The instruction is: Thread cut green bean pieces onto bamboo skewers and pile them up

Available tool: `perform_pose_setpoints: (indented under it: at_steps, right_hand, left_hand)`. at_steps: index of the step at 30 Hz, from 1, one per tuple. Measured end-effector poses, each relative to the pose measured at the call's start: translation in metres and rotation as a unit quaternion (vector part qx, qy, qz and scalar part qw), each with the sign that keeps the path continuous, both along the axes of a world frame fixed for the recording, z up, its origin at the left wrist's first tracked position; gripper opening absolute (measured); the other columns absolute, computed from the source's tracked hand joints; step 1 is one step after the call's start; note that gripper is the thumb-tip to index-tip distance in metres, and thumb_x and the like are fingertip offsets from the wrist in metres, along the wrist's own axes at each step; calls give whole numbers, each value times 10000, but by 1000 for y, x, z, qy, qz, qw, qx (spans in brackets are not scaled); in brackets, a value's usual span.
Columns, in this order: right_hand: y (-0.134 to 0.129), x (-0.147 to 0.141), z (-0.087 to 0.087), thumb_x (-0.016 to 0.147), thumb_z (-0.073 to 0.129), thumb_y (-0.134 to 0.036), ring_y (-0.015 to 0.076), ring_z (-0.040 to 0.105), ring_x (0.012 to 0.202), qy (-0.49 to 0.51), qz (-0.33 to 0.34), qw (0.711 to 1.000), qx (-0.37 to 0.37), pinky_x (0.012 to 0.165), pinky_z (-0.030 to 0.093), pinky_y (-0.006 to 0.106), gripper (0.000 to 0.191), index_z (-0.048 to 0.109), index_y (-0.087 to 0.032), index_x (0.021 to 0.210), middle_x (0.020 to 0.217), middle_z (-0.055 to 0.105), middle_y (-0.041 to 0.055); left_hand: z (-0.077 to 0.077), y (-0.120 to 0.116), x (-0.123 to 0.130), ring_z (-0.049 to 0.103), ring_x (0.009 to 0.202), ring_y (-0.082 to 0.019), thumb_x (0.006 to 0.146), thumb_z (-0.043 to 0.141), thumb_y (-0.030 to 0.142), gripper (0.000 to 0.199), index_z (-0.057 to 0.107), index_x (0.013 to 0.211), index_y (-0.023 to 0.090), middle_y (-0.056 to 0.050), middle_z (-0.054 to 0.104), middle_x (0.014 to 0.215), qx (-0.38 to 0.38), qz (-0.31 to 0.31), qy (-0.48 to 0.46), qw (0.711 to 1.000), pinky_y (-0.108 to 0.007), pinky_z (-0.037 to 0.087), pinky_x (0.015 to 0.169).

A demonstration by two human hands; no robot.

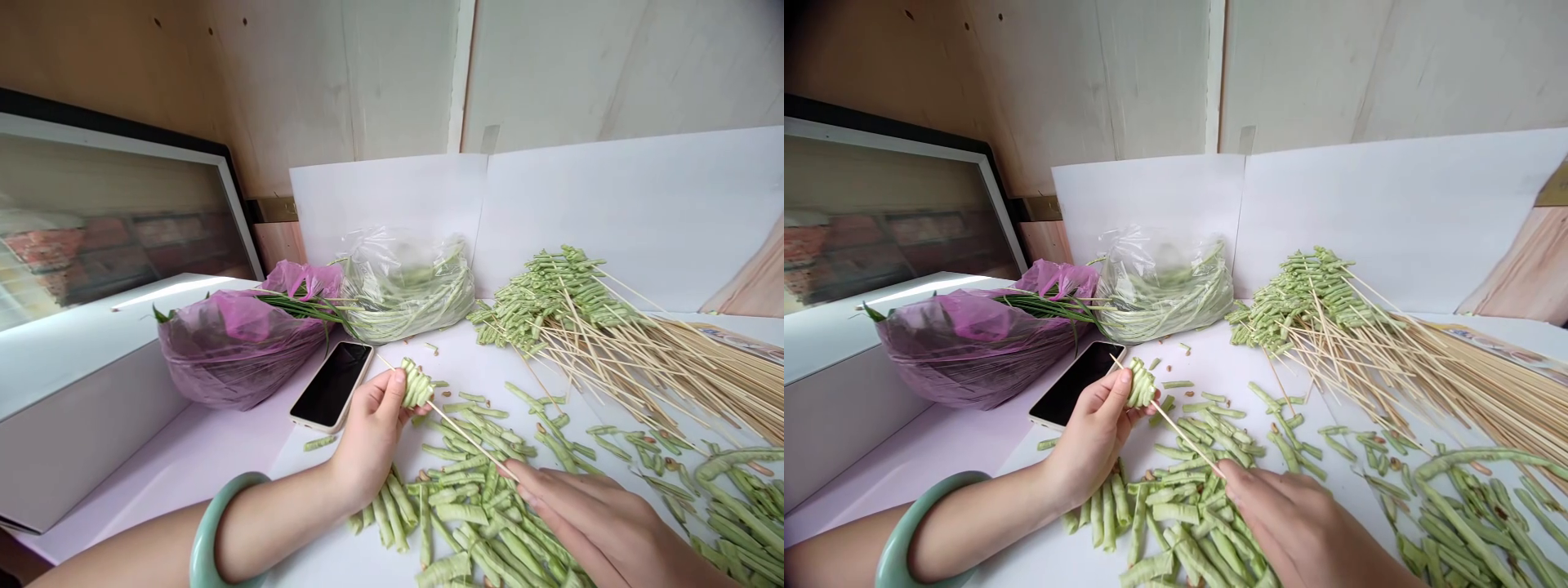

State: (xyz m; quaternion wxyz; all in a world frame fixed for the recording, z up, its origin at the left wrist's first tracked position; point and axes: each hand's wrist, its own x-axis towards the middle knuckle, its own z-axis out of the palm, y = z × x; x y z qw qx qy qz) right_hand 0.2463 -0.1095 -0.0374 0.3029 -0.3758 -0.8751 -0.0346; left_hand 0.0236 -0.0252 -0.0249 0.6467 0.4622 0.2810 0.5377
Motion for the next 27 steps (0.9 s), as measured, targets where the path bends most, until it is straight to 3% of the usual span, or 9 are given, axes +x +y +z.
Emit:
perform_pose_setpoints:
  at_steps: [3, 9, 14, 19, 24, 27]
  right_hand:
    - [-2, -6, 6, 864, 364, -31, 147, 697, 861, -5, 7, 1000, -15, 762, 567, 138, 504, 543, -189, 1308, 1013, 717, 27]
    - [1, -5, 11, 903, 416, -100, 153, 708, 825, 30, -32, 999, -9, 775, 556, 126, 352, 639, -179, 1164, 983, 727, 39]
    - [5, 1, 9, 931, 447, -135, 134, 680, 939, 34, -33, 996, -79, 848, 507, 116, 309, 641, -193, 1165, 1084, 700, 15]
    - [9, 1, 11, 964, 429, -229, 156, 694, 896, 76, -57, 985, -146, 767, 547, 134, 281, 699, -224, 1045, 1021, 720, 3]
    - [13, 4, 13, 956, 447, -271, 186, 697, 882, 82, -58, 978, -184, 734, 564, 178, 287, 713, -252, 1062, 1014, 722, 0]
    - [13, 4, 18, 946, 454, -321, 221, 705, 811, 88, -70, 975, -189, 636, 577, 214, 300, 741, -252, 998, 896, 737, 14]
  left_hand:
    - [0, 0, 0, 502, 671, -126, 848, 597, 433, 342, 624, 677, 139, -7, 550, 663, -6, -17, 2, 1000, -244, 462, 692]
    - [2, 4, -2, 553, 684, -139, 838, 615, 414, 326, 659, 700, 122, -42, 626, 707, -30, -23, -15, 999, -265, 473, 703]
    - [4, 8, -6, 543, 674, -126, 777, 705, 337, 242, 647, 688, 120, -21, 607, 685, -37, -42, 0, 998, -249, 447, 688]
    - [5, 10, -8, 504, 640, -83, 737, 754, 259, 183, 653, 714, 108, -2, 595, 675, -29, -46, 17, 998, -199, 396, 657]
    - [5, 8, -9, 511, 638, -83, 740, 749, 242, 176, 644, 693, 108, 3, 580, 651, -52, -51, -5, 997, -200, 412, 672]
    - [5, 9, -9, 520, 622, -91, 757, 729, 237, 173, 636, 684, 110, -9, 598, 663, -48, -55, -7, 997, -213, 434, 655]
